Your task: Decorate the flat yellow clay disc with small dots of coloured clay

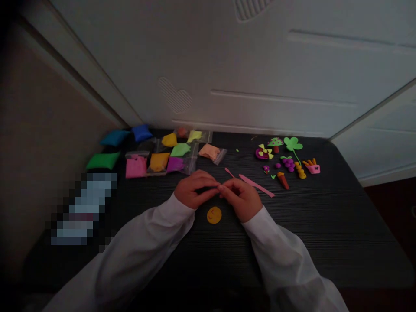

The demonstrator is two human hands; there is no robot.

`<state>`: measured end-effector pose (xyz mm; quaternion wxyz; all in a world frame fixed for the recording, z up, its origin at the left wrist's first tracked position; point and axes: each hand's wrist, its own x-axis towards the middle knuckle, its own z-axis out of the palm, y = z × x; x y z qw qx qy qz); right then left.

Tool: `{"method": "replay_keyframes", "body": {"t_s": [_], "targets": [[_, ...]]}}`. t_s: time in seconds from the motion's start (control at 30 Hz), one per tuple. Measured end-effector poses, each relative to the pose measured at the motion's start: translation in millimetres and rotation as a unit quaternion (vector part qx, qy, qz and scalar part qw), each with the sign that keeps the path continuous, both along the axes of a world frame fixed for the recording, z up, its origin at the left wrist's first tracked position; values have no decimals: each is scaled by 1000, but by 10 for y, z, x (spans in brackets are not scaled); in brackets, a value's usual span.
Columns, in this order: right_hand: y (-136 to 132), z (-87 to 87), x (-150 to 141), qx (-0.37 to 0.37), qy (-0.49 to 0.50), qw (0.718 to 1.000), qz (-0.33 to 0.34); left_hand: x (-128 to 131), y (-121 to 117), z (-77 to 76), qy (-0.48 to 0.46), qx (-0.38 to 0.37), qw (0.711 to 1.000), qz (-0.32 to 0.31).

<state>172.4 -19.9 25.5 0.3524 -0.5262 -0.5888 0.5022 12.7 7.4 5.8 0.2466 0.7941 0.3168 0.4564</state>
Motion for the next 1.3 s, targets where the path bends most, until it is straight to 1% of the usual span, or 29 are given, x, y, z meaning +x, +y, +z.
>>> {"method": "replay_keyframes", "body": {"t_s": [0.13, 0.23, 0.33, 0.4, 0.43, 0.5, 0.6, 0.67, 0.73, 0.83, 0.9, 0.97, 1.13, 1.2, 1.3], "targets": [[-11, 26, 2, 20, -56, 998, -2, 7, -26, 23, -9, 8, 1000, 11], [-22, 8, -7, 34, -90, 995, 6, 7, -16, 22, -9, 37, 999, 31], [-35, -22, -18, 27, -63, 997, 25, 4, 14, 9, -11, 81, 995, 55], [-42, -33, -21, 23, -40, 999, 29, -1, 31, 6, -14, 82, 994, 65], [-43, -32, -21, 23, -33, 999, 26, -4, 36, 8, -16, 67, 995, 66], [-43, -19, -19, 24, -26, 999, 16, -15, 40, 17, -23, 9, 998, 62], [-36, 16, -10, 33, -12, 999, -15, -33, 30, 39, -47, -122, 991, 39], [-33, 37, -2, 47, -5, 998, -36, -38, 17, 55, -80, -214, 973, 12], [-36, 50, 5, 63, -3, 997, -45, -33, 7, 71, -119, -298, 947, -18], [-52, 50, 8, 85, -1, 995, -47, -13, 2, 91, -175, -388, 903, -58], [-66, 42, 6, 100, -1, 994, -47, 1, 6, 101, -200, -421, 881, -73], [-80, 32, 3, 113, -11, 993, -41, 11, 10, 104, -209, -439, 870, -80], [-98, 17, 18, 125, -34, 991, -18, 23, 16, 72, -229, -457, 853, -106], [-101, 8, 30, 130, -31, 991, -29, 25, 22, 50, -235, -462, 848, -111], [-100, -4, 40, 135, -30, 990, -40, 28, 32, 24, -237, -460, 848, -113]]}}
